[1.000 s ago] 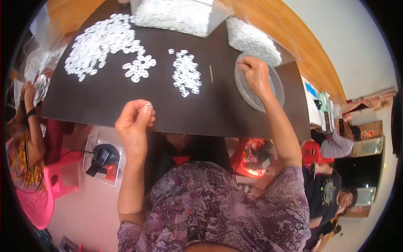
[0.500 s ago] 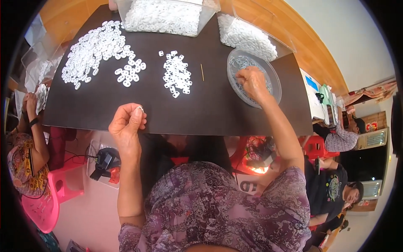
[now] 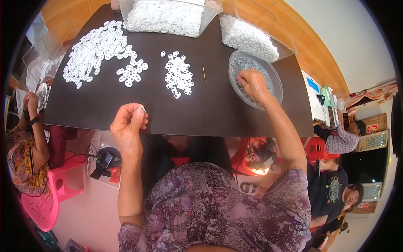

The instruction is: Assembling small plastic components using a thin needle-like tool.

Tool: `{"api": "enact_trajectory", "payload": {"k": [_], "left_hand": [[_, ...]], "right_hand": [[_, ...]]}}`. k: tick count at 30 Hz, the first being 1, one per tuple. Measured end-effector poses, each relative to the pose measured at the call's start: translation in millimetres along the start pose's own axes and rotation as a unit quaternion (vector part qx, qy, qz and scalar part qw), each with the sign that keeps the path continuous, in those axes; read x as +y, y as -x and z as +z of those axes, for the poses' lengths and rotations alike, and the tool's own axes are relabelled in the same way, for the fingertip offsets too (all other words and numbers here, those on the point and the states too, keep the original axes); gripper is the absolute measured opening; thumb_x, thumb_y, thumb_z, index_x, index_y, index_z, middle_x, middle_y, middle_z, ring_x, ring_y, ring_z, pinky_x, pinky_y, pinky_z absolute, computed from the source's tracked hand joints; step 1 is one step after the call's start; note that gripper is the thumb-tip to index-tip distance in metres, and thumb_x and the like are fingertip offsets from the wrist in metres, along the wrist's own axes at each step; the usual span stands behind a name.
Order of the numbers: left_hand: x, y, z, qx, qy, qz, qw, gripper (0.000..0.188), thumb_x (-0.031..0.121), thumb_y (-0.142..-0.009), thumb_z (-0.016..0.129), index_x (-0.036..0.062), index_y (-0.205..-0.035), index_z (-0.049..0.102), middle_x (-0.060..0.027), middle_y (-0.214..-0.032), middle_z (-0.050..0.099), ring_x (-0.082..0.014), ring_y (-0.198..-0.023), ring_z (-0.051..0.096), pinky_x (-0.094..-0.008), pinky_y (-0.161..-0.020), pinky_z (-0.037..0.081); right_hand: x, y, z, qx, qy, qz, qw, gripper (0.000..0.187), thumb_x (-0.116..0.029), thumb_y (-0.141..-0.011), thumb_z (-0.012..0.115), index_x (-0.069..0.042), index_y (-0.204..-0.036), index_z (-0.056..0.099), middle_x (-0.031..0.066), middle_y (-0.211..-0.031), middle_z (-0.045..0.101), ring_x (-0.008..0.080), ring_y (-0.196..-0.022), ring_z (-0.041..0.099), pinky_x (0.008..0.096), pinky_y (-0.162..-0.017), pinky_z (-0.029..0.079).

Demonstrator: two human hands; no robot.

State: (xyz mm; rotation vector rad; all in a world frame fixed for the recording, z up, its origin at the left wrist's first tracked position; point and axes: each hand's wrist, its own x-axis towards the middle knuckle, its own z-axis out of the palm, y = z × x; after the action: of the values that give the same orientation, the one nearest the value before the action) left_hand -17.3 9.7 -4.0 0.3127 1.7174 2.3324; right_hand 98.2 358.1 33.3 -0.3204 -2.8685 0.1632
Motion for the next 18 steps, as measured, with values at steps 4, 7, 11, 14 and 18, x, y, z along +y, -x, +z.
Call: {"api": "enact_trajectory", "payload": {"k": [4, 7, 11, 14, 18], "left_hand": [[2, 0, 1, -0.003, 0.012, -0.005, 1.000, 0.008, 0.008, -0.086, 0.062, -0.0001, -0.087, 0.061, -0.0022, -0.072, 0.059, -0.0062, -0.061, 0.052, -0.0174, -0.053, 0.040], [2, 0, 2, -0.001, 0.011, -0.004, 1.000, 0.008, 0.008, -0.086, 0.062, 0.0000, -0.087, 0.061, -0.0022, -0.072, 0.059, -0.0062, -0.061, 0.052, -0.0174, -0.053, 0.039], [1, 0, 2, -0.001, -0.001, -0.002, 1.000, 0.009, 0.009, -0.087, 0.061, -0.0003, -0.087, 0.062, -0.0033, -0.071, 0.060, -0.0073, -0.059, 0.051, -0.0196, -0.052, 0.039], [1, 0, 1, 0.002, 0.000, -0.005, 1.000, 0.009, 0.008, -0.087, 0.061, -0.0002, -0.087, 0.062, -0.0034, -0.071, 0.060, -0.0073, -0.058, 0.050, -0.0196, -0.052, 0.039], [2, 0, 2, 0.001, -0.002, -0.007, 1.000, 0.009, 0.009, -0.087, 0.061, -0.0002, -0.087, 0.062, -0.0034, -0.071, 0.060, -0.0072, -0.058, 0.050, -0.0195, -0.052, 0.039]], "right_hand": [[8, 2, 6, 0.008, 0.028, -0.006, 1.000, 0.009, -0.008, -0.076, 0.058, 0.000, -0.073, 0.057, 0.0181, -0.073, 0.058, 0.0366, -0.075, 0.056, 0.0448, -0.067, 0.044], [9, 2, 8, 0.005, 0.021, -0.001, 1.000, 0.009, -0.009, -0.075, 0.057, 0.000, -0.072, 0.057, 0.0187, -0.073, 0.059, 0.0364, -0.074, 0.057, 0.0447, -0.066, 0.045], [8, 5, 9, 0.038, 0.013, 0.002, 0.999, 0.010, -0.010, -0.075, 0.056, -0.001, -0.072, 0.057, 0.0181, -0.072, 0.059, 0.0350, -0.074, 0.058, 0.0437, -0.065, 0.045], [-1, 6, 1, 0.029, -0.022, 0.083, 0.996, 0.010, -0.010, -0.074, 0.057, -0.001, -0.072, 0.057, 0.0172, -0.072, 0.060, 0.0325, -0.070, 0.058, 0.0413, -0.064, 0.046], [1, 10, -3, 0.021, -0.106, 0.155, 0.982, 0.009, -0.009, -0.074, 0.058, 0.000, -0.076, 0.057, 0.0110, -0.070, 0.059, 0.0206, -0.064, 0.056, 0.0334, -0.060, 0.045]]}}
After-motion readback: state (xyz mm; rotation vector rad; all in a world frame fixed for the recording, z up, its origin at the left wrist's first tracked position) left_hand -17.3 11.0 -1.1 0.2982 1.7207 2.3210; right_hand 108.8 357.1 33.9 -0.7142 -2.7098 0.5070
